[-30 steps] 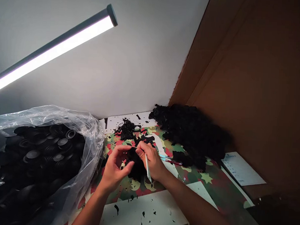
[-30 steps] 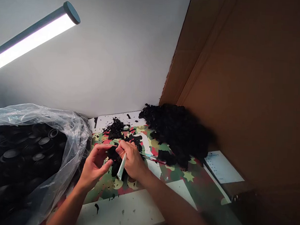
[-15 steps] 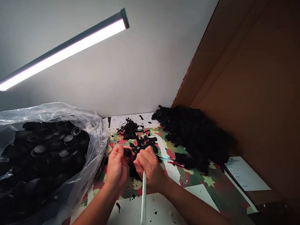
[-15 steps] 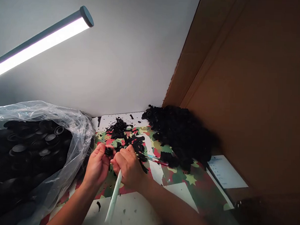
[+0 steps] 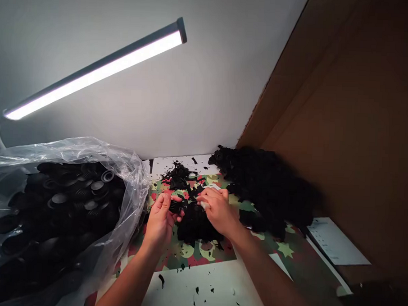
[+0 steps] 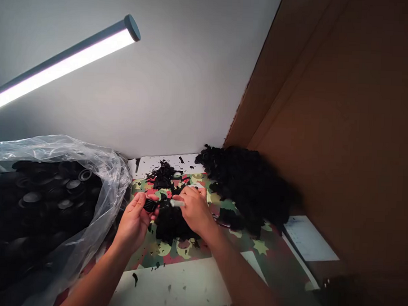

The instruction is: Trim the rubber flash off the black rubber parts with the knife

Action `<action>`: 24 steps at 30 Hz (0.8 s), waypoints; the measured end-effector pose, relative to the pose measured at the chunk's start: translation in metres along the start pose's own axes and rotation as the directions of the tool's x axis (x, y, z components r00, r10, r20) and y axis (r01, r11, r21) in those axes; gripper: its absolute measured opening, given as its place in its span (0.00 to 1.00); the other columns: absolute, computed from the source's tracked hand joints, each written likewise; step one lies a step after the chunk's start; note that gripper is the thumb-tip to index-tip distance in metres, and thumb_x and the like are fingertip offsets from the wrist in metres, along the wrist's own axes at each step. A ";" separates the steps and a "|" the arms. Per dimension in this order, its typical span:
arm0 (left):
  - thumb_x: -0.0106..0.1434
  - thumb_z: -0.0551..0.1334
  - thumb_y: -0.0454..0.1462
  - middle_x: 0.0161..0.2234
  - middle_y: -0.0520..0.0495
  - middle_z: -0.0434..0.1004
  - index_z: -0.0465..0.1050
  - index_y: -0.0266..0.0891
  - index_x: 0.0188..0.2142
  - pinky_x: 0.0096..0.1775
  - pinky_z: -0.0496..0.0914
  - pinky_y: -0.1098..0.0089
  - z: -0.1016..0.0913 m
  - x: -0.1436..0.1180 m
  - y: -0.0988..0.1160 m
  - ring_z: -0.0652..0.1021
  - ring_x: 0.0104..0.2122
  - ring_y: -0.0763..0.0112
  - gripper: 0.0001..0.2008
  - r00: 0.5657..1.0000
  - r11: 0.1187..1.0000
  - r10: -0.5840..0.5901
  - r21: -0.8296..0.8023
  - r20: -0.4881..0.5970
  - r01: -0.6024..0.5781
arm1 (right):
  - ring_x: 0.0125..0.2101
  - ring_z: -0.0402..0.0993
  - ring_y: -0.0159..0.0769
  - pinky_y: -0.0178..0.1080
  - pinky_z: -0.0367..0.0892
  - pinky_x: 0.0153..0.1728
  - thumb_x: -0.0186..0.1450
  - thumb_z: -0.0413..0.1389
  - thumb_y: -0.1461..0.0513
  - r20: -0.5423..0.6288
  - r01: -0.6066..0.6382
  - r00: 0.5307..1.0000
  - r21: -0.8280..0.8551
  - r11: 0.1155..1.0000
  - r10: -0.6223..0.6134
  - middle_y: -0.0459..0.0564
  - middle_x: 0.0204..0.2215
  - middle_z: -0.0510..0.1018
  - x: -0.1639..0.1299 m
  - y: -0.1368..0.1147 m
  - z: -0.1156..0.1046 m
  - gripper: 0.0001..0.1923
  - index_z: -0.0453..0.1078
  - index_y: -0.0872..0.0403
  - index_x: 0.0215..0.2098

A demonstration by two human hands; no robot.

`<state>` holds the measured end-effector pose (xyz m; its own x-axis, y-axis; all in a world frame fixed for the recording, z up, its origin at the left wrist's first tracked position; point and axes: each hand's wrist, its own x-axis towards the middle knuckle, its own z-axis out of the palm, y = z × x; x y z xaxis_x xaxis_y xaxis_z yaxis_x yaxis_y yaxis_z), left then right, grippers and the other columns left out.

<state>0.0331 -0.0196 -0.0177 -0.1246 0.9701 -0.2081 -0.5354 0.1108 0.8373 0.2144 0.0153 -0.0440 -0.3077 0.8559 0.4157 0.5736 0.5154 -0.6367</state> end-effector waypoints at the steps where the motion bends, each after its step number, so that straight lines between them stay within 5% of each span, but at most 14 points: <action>1: 0.44 0.77 0.53 0.29 0.53 0.78 0.69 0.37 0.29 0.18 0.65 0.78 0.000 0.000 -0.002 0.74 0.18 0.77 0.27 1.000 1.000 -0.019 0.014 -0.006 0.019 | 0.41 0.73 0.41 0.46 0.59 0.46 0.71 0.47 0.66 0.013 -0.010 1.000 0.021 1.000 0.010 0.52 0.38 0.79 0.000 -0.001 0.002 0.15 0.74 0.52 0.33; 4: 0.42 0.76 0.56 0.25 0.55 0.74 0.66 0.39 0.28 0.14 0.58 0.80 -0.004 0.002 -0.008 0.72 0.15 0.78 0.29 0.998 0.995 -0.066 0.077 -0.023 0.068 | 0.44 0.74 0.41 0.44 0.64 0.45 0.70 0.47 0.67 0.045 -0.016 0.999 0.218 0.976 0.007 0.53 0.44 0.77 -0.001 -0.013 0.009 0.16 0.76 0.50 0.44; 8: 0.49 0.69 0.63 0.27 0.52 0.75 0.66 0.40 0.31 0.15 0.63 0.77 -0.010 0.002 -0.013 0.73 0.17 0.75 0.30 0.999 0.984 -0.031 0.173 0.013 0.029 | 0.32 0.72 0.36 0.37 0.66 0.33 0.68 0.55 0.63 0.069 -0.024 0.998 0.411 0.911 -0.005 0.48 0.32 0.74 -0.004 -0.033 0.015 0.07 0.75 0.51 0.34; 11: 0.49 0.70 0.61 0.37 0.46 0.79 0.74 0.40 0.39 0.21 0.70 0.72 -0.012 -0.002 -0.008 0.74 0.21 0.74 0.30 0.979 0.896 0.166 0.396 0.117 -0.200 | 0.27 0.69 0.33 0.36 0.62 0.29 0.68 0.57 0.61 -0.015 -0.040 0.999 0.428 0.903 0.052 0.45 0.25 0.71 -0.006 -0.041 0.016 0.12 0.71 0.52 0.25; 15: 0.48 0.77 0.46 0.40 0.44 0.81 0.83 0.44 0.39 0.35 0.73 0.68 -0.013 -0.004 0.004 0.78 0.36 0.63 0.19 0.888 0.656 0.366 0.598 0.280 -0.459 | 0.25 0.66 0.32 0.35 0.60 0.27 0.68 0.57 0.60 -0.076 -0.029 0.995 0.450 0.893 0.071 0.44 0.23 0.69 -0.006 -0.045 0.010 0.15 0.70 0.53 0.23; 24: 0.50 0.75 0.43 0.32 0.44 0.80 0.85 0.41 0.32 0.38 0.71 0.68 -0.011 -0.004 0.010 0.77 0.35 0.61 0.11 0.905 0.775 0.374 0.466 0.205 -0.426 | 0.25 0.63 0.32 0.37 0.61 0.28 0.67 0.57 0.55 -0.044 -0.105 0.984 0.649 0.754 0.174 0.43 0.22 0.68 -0.008 -0.051 0.010 0.17 0.68 0.52 0.22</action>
<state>0.0192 -0.0250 -0.0143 -0.1412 0.9632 0.2285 0.0272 -0.2270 0.9735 0.1801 -0.0176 -0.0209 -0.1692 0.9299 0.3265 -0.0283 0.3265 -0.9448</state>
